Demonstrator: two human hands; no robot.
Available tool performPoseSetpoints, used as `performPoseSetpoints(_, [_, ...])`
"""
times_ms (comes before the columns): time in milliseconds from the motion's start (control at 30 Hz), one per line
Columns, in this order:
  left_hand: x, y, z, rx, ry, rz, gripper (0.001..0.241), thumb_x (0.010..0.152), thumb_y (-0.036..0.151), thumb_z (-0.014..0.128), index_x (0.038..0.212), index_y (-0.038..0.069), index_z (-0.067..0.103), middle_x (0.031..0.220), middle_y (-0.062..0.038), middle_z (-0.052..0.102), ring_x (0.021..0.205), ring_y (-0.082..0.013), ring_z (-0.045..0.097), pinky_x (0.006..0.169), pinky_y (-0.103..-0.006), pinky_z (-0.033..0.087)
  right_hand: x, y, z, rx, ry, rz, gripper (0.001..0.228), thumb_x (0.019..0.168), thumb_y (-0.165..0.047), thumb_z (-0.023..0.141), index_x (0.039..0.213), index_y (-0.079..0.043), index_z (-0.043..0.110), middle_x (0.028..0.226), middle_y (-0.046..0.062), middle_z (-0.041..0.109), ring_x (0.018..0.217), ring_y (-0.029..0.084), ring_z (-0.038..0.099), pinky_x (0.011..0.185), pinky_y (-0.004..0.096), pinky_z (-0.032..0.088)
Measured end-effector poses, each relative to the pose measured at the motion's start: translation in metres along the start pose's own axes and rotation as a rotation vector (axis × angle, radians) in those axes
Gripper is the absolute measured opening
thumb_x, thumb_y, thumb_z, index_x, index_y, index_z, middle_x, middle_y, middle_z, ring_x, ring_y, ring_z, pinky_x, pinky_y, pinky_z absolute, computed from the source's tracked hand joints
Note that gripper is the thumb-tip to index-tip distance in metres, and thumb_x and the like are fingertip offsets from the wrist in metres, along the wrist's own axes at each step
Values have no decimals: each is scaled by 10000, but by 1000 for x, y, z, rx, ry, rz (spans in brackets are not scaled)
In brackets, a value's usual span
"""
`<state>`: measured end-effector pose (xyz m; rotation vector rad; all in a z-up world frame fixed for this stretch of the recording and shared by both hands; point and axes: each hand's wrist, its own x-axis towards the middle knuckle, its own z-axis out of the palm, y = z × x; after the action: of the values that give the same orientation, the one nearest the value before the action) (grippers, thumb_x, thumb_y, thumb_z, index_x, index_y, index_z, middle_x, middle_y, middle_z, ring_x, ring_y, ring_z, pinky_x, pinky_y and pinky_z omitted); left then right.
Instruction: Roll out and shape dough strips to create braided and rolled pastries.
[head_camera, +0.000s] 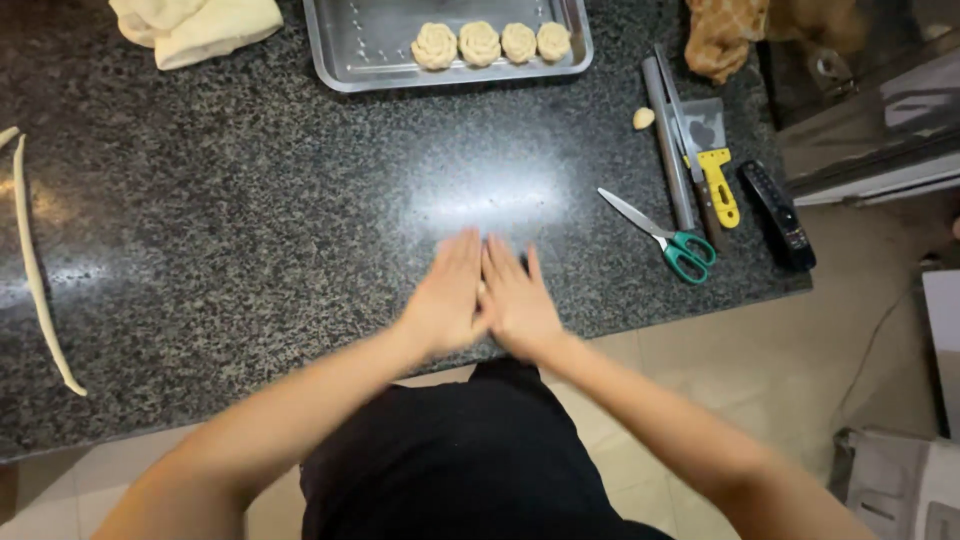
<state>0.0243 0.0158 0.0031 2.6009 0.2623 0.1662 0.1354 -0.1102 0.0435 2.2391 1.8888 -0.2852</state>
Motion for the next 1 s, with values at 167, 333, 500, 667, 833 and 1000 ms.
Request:
performPoseSetpoints(167, [-36,18,15,1,96,109,935,947,539,516,1472,-206,306,1572,-410,246,1526,-505,147,1243,-568,100,-32,-19,66,338,317,63,659,1053,-346,372,1571,53,297,1667,243,250,1569,352,197,1242,606,95])
performPoseSetpoints(333, [-5,15,14,146,54,-61,917,899,530,481,1495,-146,313,1598,-373,206,1529,-469,104,1227,-554,64,-3,-8,56,408,263,166,645,1081,-342,305,1589,54,273,1687,239,205,1585,357,167,1260,555,95])
performPoseSetpoints(500, [28,-9,23,247,148,-123,906,976,531,445,1528,-173,301,1658,-352,162,1589,-416,79,1278,-527,72,35,14,45,348,241,306,703,1042,-422,337,1586,21,279,1685,210,208,1581,333,157,1251,564,77])
performPoseSetpoints(667, [63,-27,11,203,186,-143,903,943,505,468,1535,-160,313,1668,-336,143,1585,-400,67,1267,-534,66,68,37,37,335,344,341,749,1041,-462,372,1596,32,275,1687,226,191,1578,341,150,1250,561,87])
performPoseSetpoints(833, [90,-40,-4,184,163,-94,863,929,477,479,1543,-113,336,1679,-297,137,1588,-379,60,1262,-546,52,88,57,30,328,339,326,712,1045,-450,388,1604,-19,297,1701,208,180,1592,340,142,1256,561,88])
performPoseSetpoints(1000, [113,-55,-3,211,218,-83,818,942,456,497,1558,-64,365,1678,-306,142,1584,-399,96,1265,-552,44,106,72,31,434,420,369,694,1061,-480,417,1587,-32,355,1691,197,244,1596,339,187,1294,543,115])
